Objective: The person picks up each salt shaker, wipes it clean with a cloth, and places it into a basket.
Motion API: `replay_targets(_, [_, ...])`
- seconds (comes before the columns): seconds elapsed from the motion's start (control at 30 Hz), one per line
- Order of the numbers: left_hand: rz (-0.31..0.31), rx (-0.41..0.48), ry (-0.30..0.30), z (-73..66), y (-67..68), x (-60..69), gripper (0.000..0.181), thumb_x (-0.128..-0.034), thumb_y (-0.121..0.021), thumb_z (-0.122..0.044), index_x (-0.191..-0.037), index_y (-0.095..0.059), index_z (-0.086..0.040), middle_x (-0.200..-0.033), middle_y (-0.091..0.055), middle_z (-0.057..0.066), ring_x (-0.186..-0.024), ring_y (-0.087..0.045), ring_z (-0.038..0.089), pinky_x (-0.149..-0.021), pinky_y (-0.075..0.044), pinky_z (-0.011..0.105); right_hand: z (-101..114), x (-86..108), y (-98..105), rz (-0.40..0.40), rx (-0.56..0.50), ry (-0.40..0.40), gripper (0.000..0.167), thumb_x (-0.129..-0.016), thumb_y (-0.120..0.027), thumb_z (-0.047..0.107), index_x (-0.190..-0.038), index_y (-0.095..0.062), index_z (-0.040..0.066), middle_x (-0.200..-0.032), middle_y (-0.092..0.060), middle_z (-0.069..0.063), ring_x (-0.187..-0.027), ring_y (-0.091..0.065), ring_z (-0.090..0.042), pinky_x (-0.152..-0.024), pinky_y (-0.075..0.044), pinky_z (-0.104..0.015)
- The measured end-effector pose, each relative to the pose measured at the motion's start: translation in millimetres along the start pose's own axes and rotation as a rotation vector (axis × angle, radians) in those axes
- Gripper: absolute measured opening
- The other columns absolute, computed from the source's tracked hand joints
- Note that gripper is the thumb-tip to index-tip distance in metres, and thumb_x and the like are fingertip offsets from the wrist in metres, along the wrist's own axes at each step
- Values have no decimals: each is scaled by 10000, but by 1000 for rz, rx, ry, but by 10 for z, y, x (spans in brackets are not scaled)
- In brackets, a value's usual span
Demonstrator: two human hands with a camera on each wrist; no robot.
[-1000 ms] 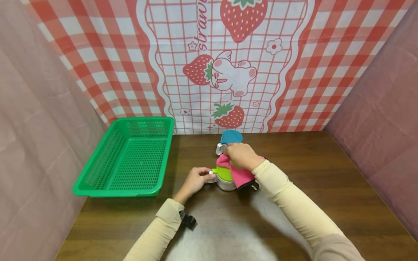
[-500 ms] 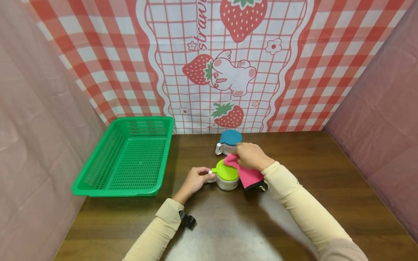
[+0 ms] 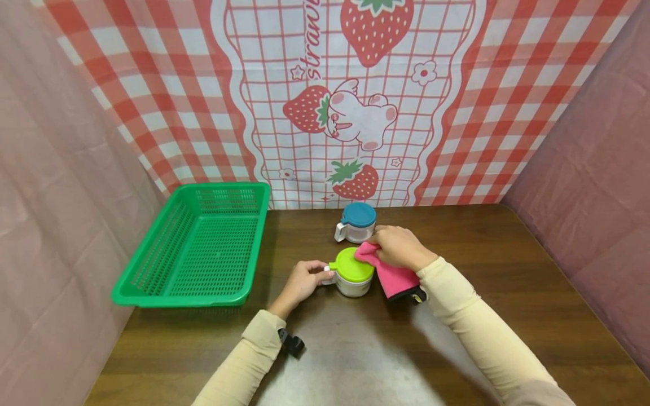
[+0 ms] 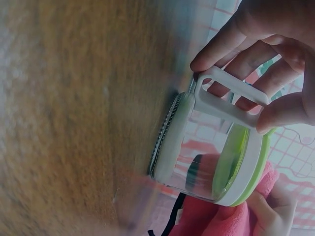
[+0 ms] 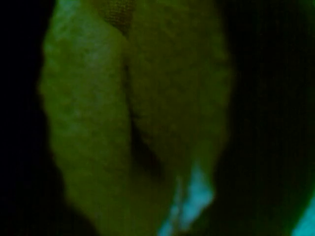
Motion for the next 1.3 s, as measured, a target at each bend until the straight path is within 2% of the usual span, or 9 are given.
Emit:
replay_targets(0.17, [4,6,2,-8,2,5,203,-838,-736,-174,-956,-740,-8,-848,-713,113,-653,-564,93,-609,-474,225,-39,49,-19,-3,-16,-9,145,-781,-654,49,-814,-744,157,-707,-546,-19,-664,-528,-213,-578,-431,-383])
replay_targets(0.47, [11,10,13,-8,-7,12,196,-837,-736,-168,-959,-744,-14,-850,-715,110,-661,-585,123,-609,-477,218,-37,153,3,-1,-20,-24,207,-783,-658,51,-915,-771,165,-745,-548,-18,-655,-526,-200,-547,-420,-355])
replay_targets(0.7, [6,19,14,-13,-5,6,203,-840,-732,-161,-970,-743,-6,-866,-721,119,-657,-574,93,-613,-479,210,-40,218,23,-33,-14,-10,228,-768,-661,41,-921,-777,165,-722,-511,-9,-621,-514,-202,-540,-420,-358])
replay_targets(1.1, [6,16,21,-7,-8,13,195,-842,-733,-157,-965,-743,-6,-872,-720,118,-658,-578,93,-613,-485,209,-129,299,-1,-32,-47,-48,288,-784,-667,44,-1032,-772,145,-745,-511,-14,-634,-500,-190,-554,-397,-331])
replay_targets(1.3, [7,25,18,-8,-1,10,204,-838,-735,-161,-970,-743,-6,-879,-723,123,-654,-579,85,-614,-488,209,-181,347,8,-40,-40,-60,299,-782,-649,32,-1038,-765,136,-747,-505,-14,-636,-497,-196,-549,-395,-342])
Point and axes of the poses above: each hand's wrist, its own x-axis away from the middle knuckle, its own y-axis out of the back of the hand, z = x × y, the point moved 2 cm from there along -x, towards the middle knuckle
